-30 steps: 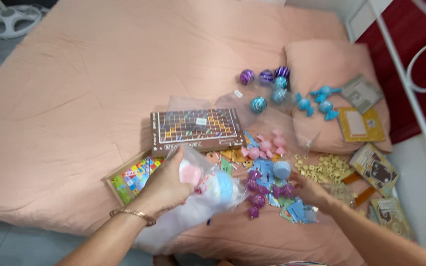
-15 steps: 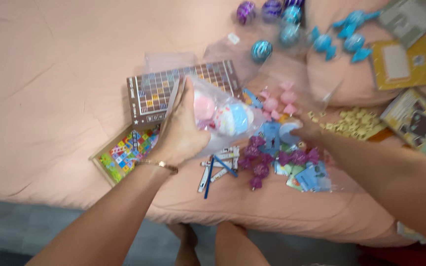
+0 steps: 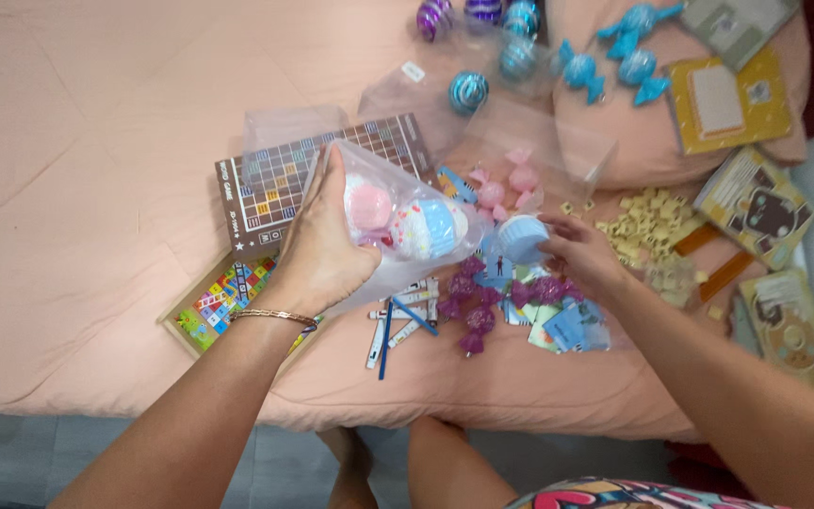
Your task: The person picks up various items from a bed, puts them into a plastic bag, carries the bag to another room, and then returns to sort items remaining on the bed including board games and decorative ornaments.
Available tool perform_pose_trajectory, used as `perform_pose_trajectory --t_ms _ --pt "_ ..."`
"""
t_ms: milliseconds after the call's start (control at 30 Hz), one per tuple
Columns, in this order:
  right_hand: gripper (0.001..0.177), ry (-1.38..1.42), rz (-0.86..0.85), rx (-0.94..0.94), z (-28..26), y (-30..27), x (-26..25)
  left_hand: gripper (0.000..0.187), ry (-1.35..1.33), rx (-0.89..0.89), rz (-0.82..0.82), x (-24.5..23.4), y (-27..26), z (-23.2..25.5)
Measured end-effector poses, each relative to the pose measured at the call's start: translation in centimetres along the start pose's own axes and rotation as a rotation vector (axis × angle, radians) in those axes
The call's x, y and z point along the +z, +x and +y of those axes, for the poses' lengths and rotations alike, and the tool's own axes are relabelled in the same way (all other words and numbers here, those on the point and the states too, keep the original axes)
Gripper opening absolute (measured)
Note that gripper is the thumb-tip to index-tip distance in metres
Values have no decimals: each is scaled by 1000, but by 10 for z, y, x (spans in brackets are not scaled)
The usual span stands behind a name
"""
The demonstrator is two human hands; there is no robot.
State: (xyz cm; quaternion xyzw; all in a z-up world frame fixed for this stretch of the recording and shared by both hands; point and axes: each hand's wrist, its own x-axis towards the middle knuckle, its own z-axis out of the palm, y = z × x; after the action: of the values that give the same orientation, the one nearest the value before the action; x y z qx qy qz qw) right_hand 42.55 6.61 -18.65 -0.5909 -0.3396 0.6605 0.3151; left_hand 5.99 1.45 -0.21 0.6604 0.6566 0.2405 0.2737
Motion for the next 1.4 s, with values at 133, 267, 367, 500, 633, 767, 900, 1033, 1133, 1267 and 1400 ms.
perform_pose_trajectory --t_ms 133,267,367,500,633,767,900,1033,1133,1267,1400 --pt "44 306 -202 -102 -77 -84 28 113 8 -42 -19 -14 -5 16" --pt "48 261 -424 -164 -147 -145 70 116 -47 -80 -55 -32 -15 44" --pt "49 -2 -600 -275 -176 -167 108 117 -120 -78 -76 -52 -33 68" --pt "46 -35 -665 -163 -200 -176 152 110 -120 66 -112 -81 -60 84" --pt "45 -147 -654 -196 -214 -182 183 109 -62 232 -78 -103 -82 79" --pt "40 -142 -693 -262 -219 -187 214 113 -133 361 3 -134 -103 72" --pt "33 -53 -691 -276 -222 -191 247 113 -533 -63 -150 -173 -129 70" --pt "28 -64 -687 -439 -217 -196 293 111 -794 -65 -48 -210 -151 51" --pt "26 76 -537 -418 -215 -204 337 110 -904 -68 52 -238 -168 26" --pt "22 89 -445 -404 -213 -224 398 112 -921 -155 122 -280 -197 -10" --pt "23 86 -591 -367 -199 -234 455 109 -732 -234 138 -317 -227 -41"
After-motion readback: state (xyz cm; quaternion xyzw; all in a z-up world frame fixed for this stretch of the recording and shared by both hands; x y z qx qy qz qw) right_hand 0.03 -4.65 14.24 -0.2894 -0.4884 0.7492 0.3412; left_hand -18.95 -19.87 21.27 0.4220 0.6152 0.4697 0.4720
